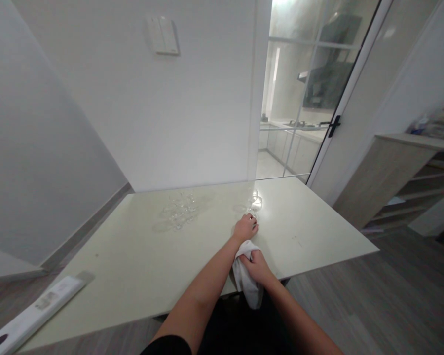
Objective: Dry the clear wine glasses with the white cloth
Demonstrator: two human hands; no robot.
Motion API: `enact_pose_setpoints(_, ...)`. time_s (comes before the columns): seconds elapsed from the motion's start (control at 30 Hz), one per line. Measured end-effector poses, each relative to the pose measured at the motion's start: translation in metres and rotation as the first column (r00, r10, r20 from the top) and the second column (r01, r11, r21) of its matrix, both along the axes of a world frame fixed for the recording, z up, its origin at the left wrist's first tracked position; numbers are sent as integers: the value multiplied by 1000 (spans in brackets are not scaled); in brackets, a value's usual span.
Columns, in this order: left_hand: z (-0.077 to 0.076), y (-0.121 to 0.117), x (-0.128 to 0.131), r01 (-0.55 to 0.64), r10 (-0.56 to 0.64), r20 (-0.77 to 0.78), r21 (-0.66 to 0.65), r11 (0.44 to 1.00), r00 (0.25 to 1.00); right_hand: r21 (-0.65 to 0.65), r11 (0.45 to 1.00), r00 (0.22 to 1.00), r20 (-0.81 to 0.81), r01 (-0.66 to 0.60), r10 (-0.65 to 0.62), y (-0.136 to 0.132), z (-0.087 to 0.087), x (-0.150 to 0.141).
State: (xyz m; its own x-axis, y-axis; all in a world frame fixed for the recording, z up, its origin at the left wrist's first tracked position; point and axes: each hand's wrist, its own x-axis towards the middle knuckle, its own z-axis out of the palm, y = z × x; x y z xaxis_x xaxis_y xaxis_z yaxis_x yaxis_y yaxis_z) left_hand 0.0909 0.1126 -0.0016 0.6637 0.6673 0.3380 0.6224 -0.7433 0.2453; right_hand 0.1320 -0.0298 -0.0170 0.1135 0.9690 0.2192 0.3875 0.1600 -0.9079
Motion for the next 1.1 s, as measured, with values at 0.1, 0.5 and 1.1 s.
enact_pose_setpoints(0.1,-1,0,1,-4,4,-3,1,1000,1000,-10,1000,1000,5,6,-6,0,-1,0)
enact_pose_setpoints(0.5,1,-1,1,-25,25,-4,-10,1000,1000,-13,1000,1000,-2,7,-7,0,0,0)
enact_pose_setpoints(1.1,5,-4,1,-35,35,-2,-41,999,999,-3,1000,1000,-1,2,-2,-1,1,-1)
